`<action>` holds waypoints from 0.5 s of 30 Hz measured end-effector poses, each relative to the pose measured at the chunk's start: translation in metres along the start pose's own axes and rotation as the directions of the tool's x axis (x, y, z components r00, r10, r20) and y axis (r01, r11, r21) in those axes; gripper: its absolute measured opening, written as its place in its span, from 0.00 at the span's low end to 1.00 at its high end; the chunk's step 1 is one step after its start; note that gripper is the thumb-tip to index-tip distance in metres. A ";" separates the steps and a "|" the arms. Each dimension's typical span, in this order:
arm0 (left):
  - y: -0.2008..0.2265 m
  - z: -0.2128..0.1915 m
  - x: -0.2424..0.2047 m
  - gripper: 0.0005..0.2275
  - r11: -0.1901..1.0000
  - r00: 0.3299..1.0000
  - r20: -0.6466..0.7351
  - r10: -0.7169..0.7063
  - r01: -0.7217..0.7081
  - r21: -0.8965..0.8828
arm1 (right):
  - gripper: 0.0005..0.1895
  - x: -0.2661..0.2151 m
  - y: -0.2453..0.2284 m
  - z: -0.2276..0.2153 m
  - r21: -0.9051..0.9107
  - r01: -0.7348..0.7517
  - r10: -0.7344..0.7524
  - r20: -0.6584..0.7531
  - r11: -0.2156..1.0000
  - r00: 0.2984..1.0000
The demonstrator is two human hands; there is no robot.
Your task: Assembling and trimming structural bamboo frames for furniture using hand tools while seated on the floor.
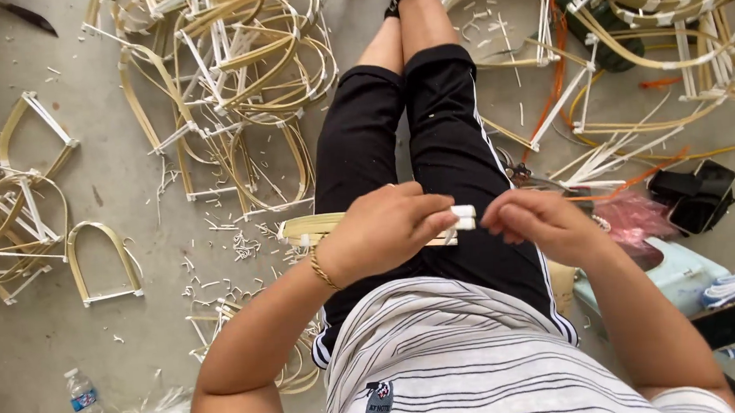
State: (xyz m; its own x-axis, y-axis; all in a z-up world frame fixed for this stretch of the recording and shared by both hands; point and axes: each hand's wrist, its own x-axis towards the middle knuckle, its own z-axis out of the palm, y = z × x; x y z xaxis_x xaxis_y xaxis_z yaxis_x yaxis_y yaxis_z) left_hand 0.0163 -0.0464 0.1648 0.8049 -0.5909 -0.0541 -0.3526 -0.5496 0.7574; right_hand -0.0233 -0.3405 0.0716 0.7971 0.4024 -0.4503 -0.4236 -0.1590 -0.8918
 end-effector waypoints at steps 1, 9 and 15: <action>0.001 0.010 -0.001 0.14 0.999 0.997 0.073 -0.038 0.036 0.030 | 0.15 0.000 -0.002 0.004 -0.029 -0.042 0.046 0.141 0.999 0.989; 0.006 0.010 -0.002 0.11 0.957 0.894 0.411 -0.179 0.256 -0.140 | 0.20 0.006 -0.012 0.024 0.017 -0.001 -0.008 0.543 1.000 0.840; 0.015 0.015 -0.023 0.09 0.991 0.975 0.219 0.022 0.008 -0.135 | 0.19 0.009 -0.018 0.030 -0.016 -0.006 0.014 0.584 1.000 0.811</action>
State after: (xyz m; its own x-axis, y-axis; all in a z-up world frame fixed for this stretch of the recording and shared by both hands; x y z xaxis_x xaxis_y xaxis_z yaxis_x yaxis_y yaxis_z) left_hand -0.0147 -0.0501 0.1679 0.6730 -0.7176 -0.1790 -0.2784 -0.4701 0.8376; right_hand -0.0218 -0.3072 0.0849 0.3892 0.8510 -0.3526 -0.4212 -0.1760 -0.8897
